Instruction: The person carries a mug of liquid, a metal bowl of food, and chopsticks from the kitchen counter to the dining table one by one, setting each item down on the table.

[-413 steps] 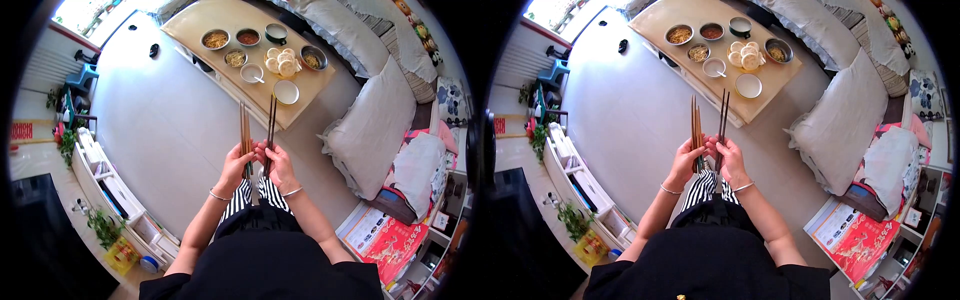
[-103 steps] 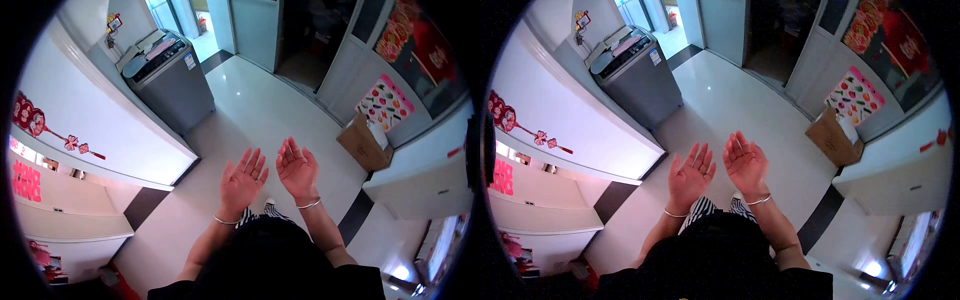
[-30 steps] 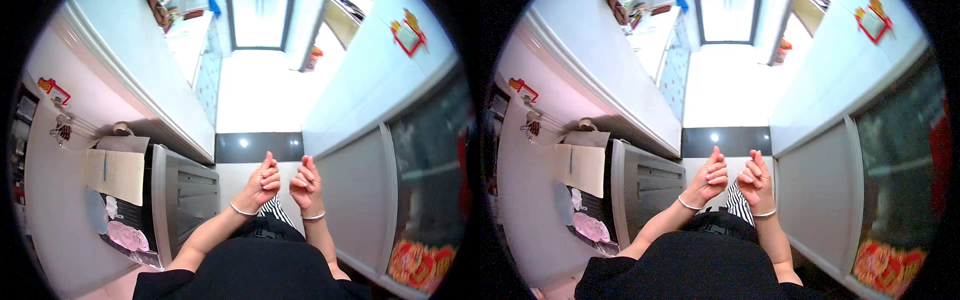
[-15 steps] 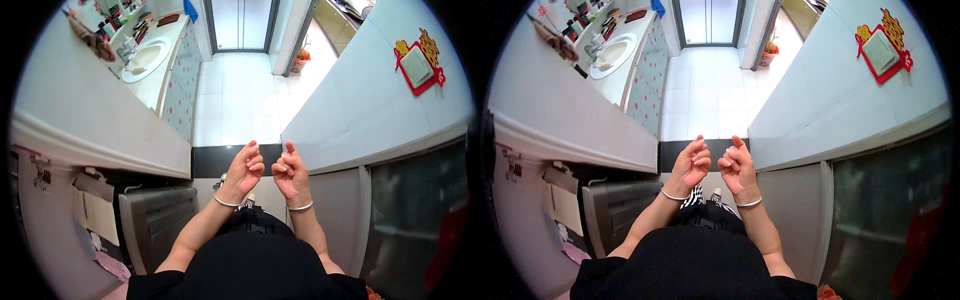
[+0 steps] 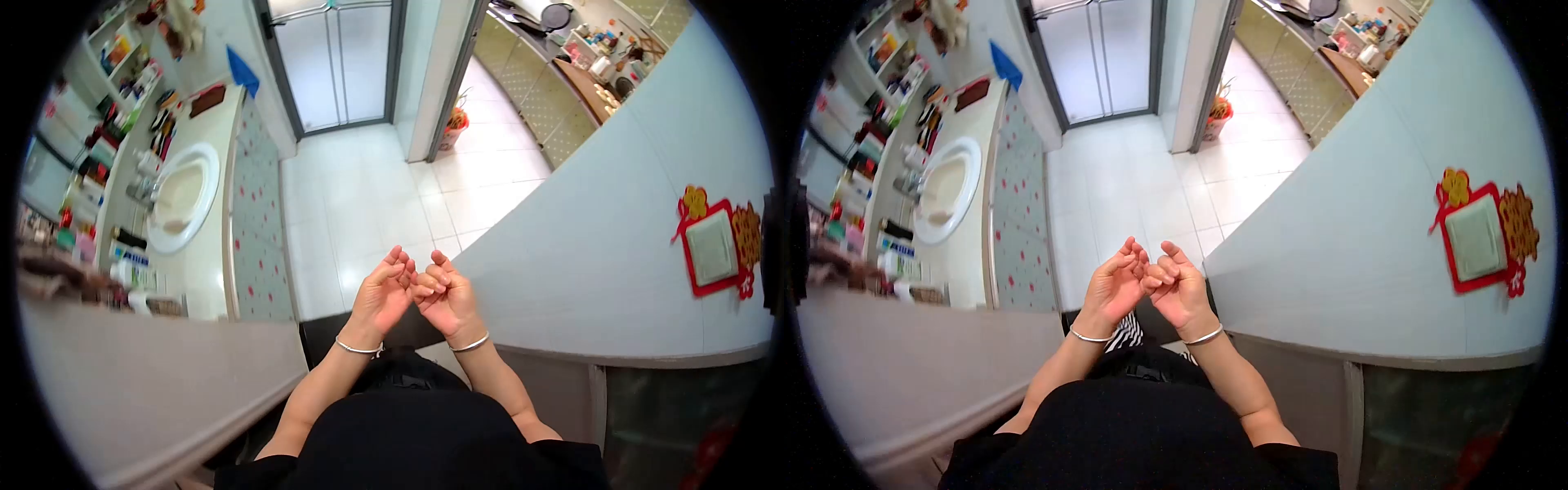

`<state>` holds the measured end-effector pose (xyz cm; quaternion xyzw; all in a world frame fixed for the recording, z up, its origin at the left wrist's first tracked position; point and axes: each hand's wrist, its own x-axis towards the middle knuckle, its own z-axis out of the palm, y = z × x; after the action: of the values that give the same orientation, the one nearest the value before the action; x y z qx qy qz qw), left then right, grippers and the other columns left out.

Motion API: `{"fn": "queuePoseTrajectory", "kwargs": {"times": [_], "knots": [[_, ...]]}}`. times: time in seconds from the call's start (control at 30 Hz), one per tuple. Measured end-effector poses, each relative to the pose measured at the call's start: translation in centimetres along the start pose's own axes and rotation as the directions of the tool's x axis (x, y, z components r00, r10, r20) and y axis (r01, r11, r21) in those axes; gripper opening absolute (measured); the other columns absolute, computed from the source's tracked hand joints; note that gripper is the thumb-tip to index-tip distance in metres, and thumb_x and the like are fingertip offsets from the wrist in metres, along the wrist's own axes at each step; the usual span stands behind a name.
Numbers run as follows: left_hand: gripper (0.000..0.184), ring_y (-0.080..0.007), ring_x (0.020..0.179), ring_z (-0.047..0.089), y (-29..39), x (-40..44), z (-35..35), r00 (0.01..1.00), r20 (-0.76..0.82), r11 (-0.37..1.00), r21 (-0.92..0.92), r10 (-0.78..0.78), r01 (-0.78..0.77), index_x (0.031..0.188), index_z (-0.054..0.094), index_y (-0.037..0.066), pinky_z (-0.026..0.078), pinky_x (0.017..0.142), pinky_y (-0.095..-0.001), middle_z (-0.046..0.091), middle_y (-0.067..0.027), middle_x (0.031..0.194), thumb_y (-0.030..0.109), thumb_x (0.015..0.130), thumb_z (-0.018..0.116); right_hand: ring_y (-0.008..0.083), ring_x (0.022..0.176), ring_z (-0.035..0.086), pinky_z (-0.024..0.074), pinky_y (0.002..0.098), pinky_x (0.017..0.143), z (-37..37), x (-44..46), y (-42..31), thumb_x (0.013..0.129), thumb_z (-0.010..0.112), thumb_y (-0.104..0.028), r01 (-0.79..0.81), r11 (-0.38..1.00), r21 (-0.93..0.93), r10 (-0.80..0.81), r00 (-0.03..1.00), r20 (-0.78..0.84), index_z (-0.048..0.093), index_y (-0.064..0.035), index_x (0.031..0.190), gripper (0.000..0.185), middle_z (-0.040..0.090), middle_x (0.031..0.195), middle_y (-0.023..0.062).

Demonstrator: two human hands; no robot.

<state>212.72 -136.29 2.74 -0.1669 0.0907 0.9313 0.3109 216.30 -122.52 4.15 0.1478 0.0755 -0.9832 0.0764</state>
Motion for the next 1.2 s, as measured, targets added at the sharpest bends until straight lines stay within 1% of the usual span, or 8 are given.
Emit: {"fn": "queuePoseTrajectory", "kwargs": {"times": [0.07,0.2,0.57,0.67,0.77,0.8,1.0,1.2], "knots": [[0.036,-0.0171,0.099,0.056,3.2,3.6,1.5,0.996,0.057,0.998,0.009,-0.062,0.062,0.113,0.052,0.009,0.047,0.089,-0.0307,0.059,-0.0018,0.100,-0.007,0.080,0.056,0.0084,0.051,0.035,0.0351,0.0244,0.053,1.9,3.5,-0.8,0.086,0.041,0.000,0.025,0.999,0.039,-0.024,1.000,-0.010,0.061,-0.0090,0.099,0.026,0.036,0.056,-0.0037],[0.033,-0.0163,0.096,0.058,7.2,9.2,4.3,0.987,0.094,0.991,-0.013,-0.134,0.136,0.110,0.055,0.008,0.049,0.087,-0.0312,0.060,-0.0023,0.102,-0.010,0.082,0.051,0.0082,0.048,0.031,0.0317,0.0235,0.050,3.5,8.4,-2.8,0.087,0.040,0.001,0.104,0.985,0.139,-0.114,0.991,0.066,0.063,-0.0102,0.097,0.028,0.033,0.054,-0.0037],[0.034,-0.0183,0.101,0.057,9.9,23.4,8.2,0.973,0.110,0.976,-0.050,-0.204,0.210,0.115,0.053,0.008,0.047,0.091,-0.0333,0.060,-0.0038,0.108,-0.007,0.084,0.051,0.0102,0.055,0.039,0.0372,0.0254,0.056,3.6,21.4,-11.0,0.084,0.044,-0.001,0.216,0.939,0.267,-0.219,0.976,-0.021,0.058,-0.0083,0.101,0.024,0.039,0.060,-0.0030],[0.035,-0.0201,0.110,0.055,10.5,29.4,10.0,0.967,0.179,0.982,-0.007,-0.183,0.187,0.120,0.052,0.007,0.044,0.097,-0.0357,0.059,-0.0046,0.118,-0.002,0.087,0.050,0.0128,0.065,0.048,0.0455,0.0279,0.065,4.2,26.4,-15.2,0.084,0.045,-0.008,0.213,0.948,0.237,-0.218,0.976,-0.002,0.059,-0.0071,0.100,0.022,0.052,0.071,-0.0012],[0.036,-0.0226,0.119,0.051,10.3,34.2,13.2,0.965,0.196,0.985,0.025,-0.174,0.173,0.125,0.050,0.007,0.040,0.102,-0.0380,0.056,-0.0064,0.127,0.003,0.089,0.048,0.0138,0.068,0.051,0.0470,0.0281,0.068,5.8,30.3,-19.7,0.087,0.047,-0.014,0.277,0.935,0.223,-0.271,0.961,-0.059,0.060,-0.0065,0.102,0.022,0.058,0.077,0.0000],[0.038,-0.0238,0.123,0.049,10.1,35.9,14.2,0.964,0.199,0.984,0.033,-0.178,0.175,0.128,0.049,0.007,0.038,0.105,-0.0392,0.054,-0.0073,0.131,0.006,0.090,0.048,0.0157,0.075,0.057,0.0493,0.0294,0.073,5.6,31.3,-21.1,0.089,0.047,-0.020,0.293,0.930,0.221,-0.302,0.953,0.009,0.060,-0.0055,0.105,0.025,0.064,0.086,0.0017],[0.038,-0.0258,0.129,0.043,7.0,46.3,18.3,0.922,0.222,0.948,0.042,-0.316,0.315,0.130,0.048,0.006,0.033,0.109,-0.0416,0.048,-0.0096,0.139,0.017,0.094,0.043,0.0210,0.099,0.062,0.0504,0.0352,0.088,5.5,34.3,-29.4,0.090,0.048,-0.024,0.472,0.843,0.257,-0.452,0.882,-0.134,0.059,-0.0043,0.111,0.031,0.065,0.107,0.0066],[0.039,-0.0241,0.130,0.043,4.1,58.9,22.1,0.829,0.176,0.847,0.123,-0.531,0.517,0.129,0.051,0.006,0.032,0.109,-0.0420,0.047,-0.0083,0.140,0.023,0.096,0.042,0.0217,0.107,0.059,0.0484,0.0371,0.094,4.3,38.7,-38.3,0.090,0.047,-0.025,0.678,0.686,0.263,-0.626,0.735,-0.260,0.059,-0.0043,0.115,0.034,0.063,0.116,0.0080]]}}
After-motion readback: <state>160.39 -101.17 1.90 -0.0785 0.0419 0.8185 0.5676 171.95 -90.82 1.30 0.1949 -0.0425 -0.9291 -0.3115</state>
